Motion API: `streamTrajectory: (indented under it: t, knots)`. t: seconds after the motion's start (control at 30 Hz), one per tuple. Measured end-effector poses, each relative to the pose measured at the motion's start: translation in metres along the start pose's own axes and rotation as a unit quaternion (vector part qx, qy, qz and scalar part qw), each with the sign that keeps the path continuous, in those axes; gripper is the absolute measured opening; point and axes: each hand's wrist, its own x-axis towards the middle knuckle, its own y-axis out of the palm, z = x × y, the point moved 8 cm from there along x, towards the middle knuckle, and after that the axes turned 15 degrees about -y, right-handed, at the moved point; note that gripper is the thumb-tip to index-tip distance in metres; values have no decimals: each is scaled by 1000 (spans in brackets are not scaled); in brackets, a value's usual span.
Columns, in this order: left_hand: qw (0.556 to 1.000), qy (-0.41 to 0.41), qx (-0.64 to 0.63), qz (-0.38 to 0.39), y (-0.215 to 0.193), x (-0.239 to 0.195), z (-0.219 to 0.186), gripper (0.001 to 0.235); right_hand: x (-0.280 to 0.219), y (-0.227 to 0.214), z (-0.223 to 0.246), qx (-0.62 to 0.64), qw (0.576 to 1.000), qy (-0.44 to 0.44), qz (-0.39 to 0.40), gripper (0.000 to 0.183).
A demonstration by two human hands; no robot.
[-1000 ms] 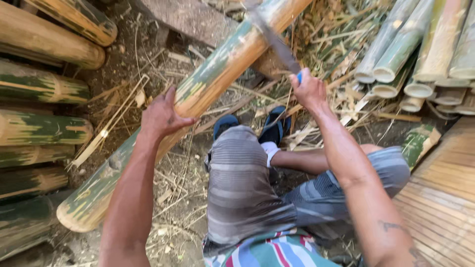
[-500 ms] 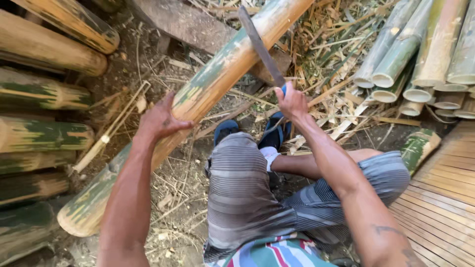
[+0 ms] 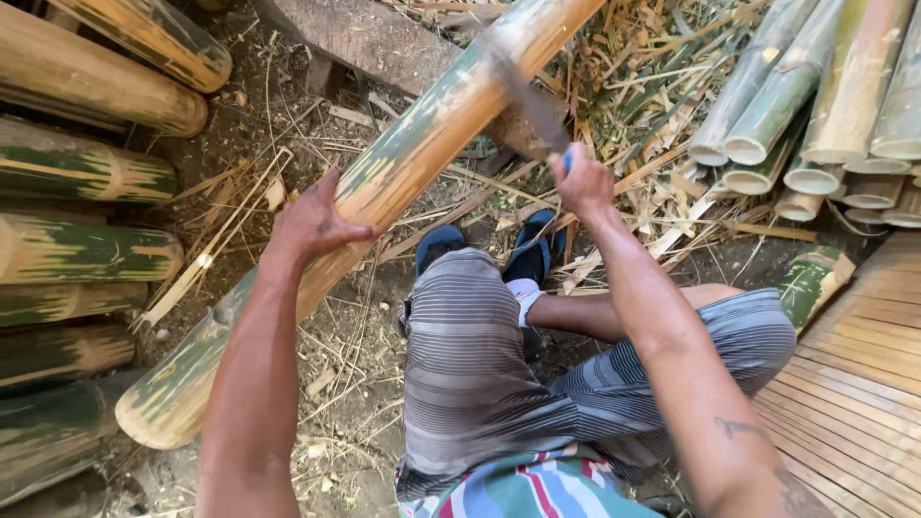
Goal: The person sits on the ground and uses a machete to peel the outer green layer off a long bamboo pole. They hold the bamboo with their left hand and repeatedly strike the surface with the machete in their right hand, removing strips of the outer skin.
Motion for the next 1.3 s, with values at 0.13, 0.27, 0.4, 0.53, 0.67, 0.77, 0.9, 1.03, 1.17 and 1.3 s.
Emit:
streamTrajectory:
  t: [0.13, 0.27, 0.4, 0.53, 0.67, 0.77, 0.9, 1.03, 1.17, 1.3]
  knots:
    - [998, 45, 27, -44, -4, 3, -5, 126, 0, -9, -53, 151, 959, 199, -132, 47]
    - [996, 10, 83, -35, 4, -19, -11, 124, -12, -33, -46, 98, 983, 95, -120, 48]
    - [996, 41, 53, -64, -8, -34, -21, 110, -19, -74, -12, 44, 994, 75, -63, 45]
    - [996, 66, 52, -15, 7, -31, -37, 130, -16, -89, 23, 67, 995, 66, 40, 41]
    - [998, 40, 55, -1, 8, -32, -35, 128, -26, -74, 86, 3, 991, -104, 80, 43]
    - [999, 12, 43, 23, 11, -33, -33, 127, -44, -52, 107, -87, 958, -217, 163, 50]
    - [997, 45, 57, -16, 7, -33, -32, 126, -10, -83, 32, 47, 994, 27, 91, 43]
    - [998, 48, 46, -2, 8, -26, -37, 127, -31, -63, 52, -18, 989, -112, 96, 47]
    - [997, 50, 50, -12, 13, -30, -33, 125, -9, -51, -36, -18, 993, 40, 109, 50]
    - [998, 34, 52, 5, 13, -34, -38, 123, -8, -85, -101, 82, 972, 177, -134, 66]
